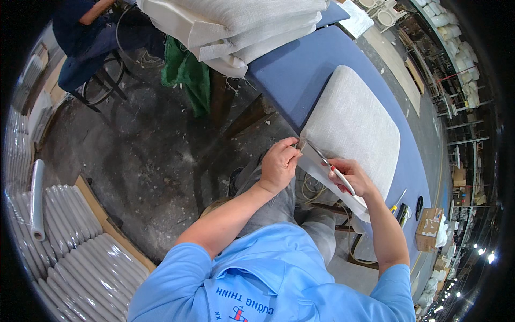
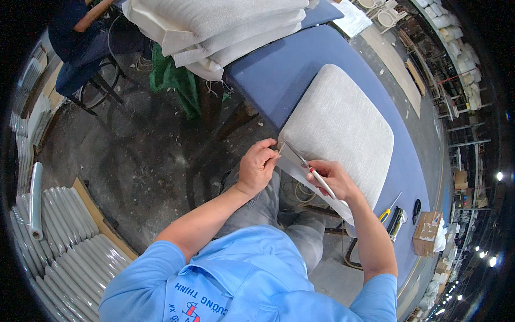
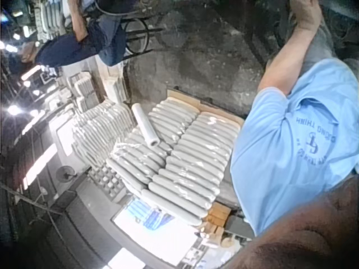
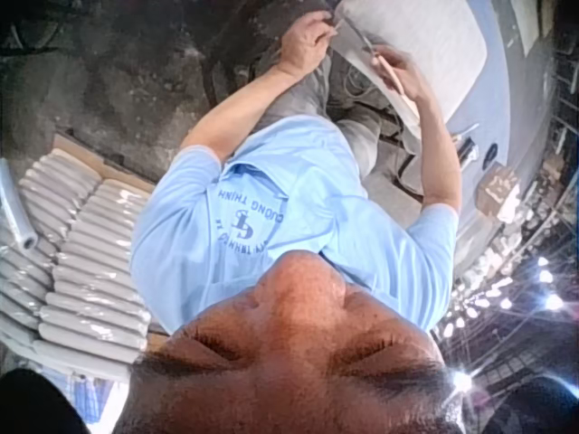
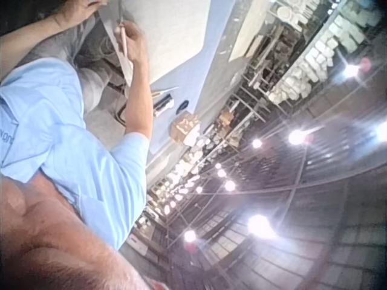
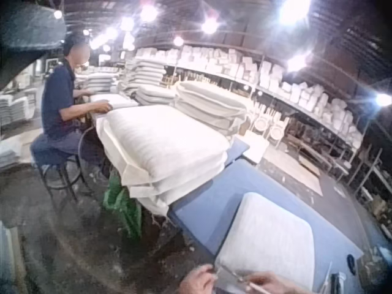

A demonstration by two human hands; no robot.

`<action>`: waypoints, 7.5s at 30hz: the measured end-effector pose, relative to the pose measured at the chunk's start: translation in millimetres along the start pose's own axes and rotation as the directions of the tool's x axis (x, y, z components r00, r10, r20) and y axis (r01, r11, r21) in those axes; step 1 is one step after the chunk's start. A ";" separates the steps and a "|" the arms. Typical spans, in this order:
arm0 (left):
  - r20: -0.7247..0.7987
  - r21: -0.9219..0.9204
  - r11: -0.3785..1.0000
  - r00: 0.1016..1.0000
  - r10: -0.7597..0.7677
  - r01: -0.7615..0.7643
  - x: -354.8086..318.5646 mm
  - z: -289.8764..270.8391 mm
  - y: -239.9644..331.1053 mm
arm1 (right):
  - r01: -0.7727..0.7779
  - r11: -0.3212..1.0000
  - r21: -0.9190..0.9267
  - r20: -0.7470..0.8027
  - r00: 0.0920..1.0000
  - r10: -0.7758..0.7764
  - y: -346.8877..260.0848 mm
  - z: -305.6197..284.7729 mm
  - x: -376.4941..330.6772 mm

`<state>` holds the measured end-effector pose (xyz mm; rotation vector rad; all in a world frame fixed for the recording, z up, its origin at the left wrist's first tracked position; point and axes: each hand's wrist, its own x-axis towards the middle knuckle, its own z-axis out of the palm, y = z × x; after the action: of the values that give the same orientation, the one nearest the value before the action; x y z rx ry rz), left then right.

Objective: The person uses a screwdriver to pry open the seam of a white cushion cover and then uses scissors to trim excess fabric along the edges. The person handles multiple cushion covers, placing them on a work table and stacking them after trimming.

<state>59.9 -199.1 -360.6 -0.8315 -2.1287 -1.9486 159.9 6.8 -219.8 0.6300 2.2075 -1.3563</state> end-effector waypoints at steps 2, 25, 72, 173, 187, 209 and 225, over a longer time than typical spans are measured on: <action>0.003 0.018 1.000 1.000 0.021 -0.021 -0.9 2.5 -0.3 | 0.001 1.000 -0.004 -0.021 1.000 -0.002 -1.4 1.0 -1.7; 0.010 -0.064 0.998 1.000 -0.020 0.020 0.8 4.0 4.3 | 0.179 0.849 0.496 -0.139 0.982 -0.126 57.3 49.6 13.8; 0.074 -0.157 0.985 0.995 -0.061 0.072 4.6 -10.6 -3.3 | 0.081 0.993 0.091 -0.013 0.997 -0.080 19.3 15.7 8.6; 0.557 -0.767 0.080 0.723 -0.409 0.637 3.6 6.2 -39.6 | -0.058 0.998 0.034 0.051 0.997 0.056 -8.3 -1.6 -2.0; 0.197 -0.502 0.749 0.900 -0.388 0.432 3.1 3.2 -7.3 | -0.019 0.997 0.080 -0.019 1.000 0.020 -0.9 5.5 3.5; 0.094 -0.329 0.902 0.961 -0.262 0.278 3.4 5.1 -4.2 | 0.030 0.994 0.102 -0.025 0.999 -0.028 8.9 5.8 9.0; 0.080 -0.272 0.944 0.982 -0.169 0.185 5.8 2.6 -6.7 | -0.035 0.991 0.127 0.042 0.999 0.030 0.1 0.4 10.2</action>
<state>52.6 -194.9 -364.2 -0.7672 -2.0515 -2.3856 152.0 7.9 -226.2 0.6753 2.0827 -1.4892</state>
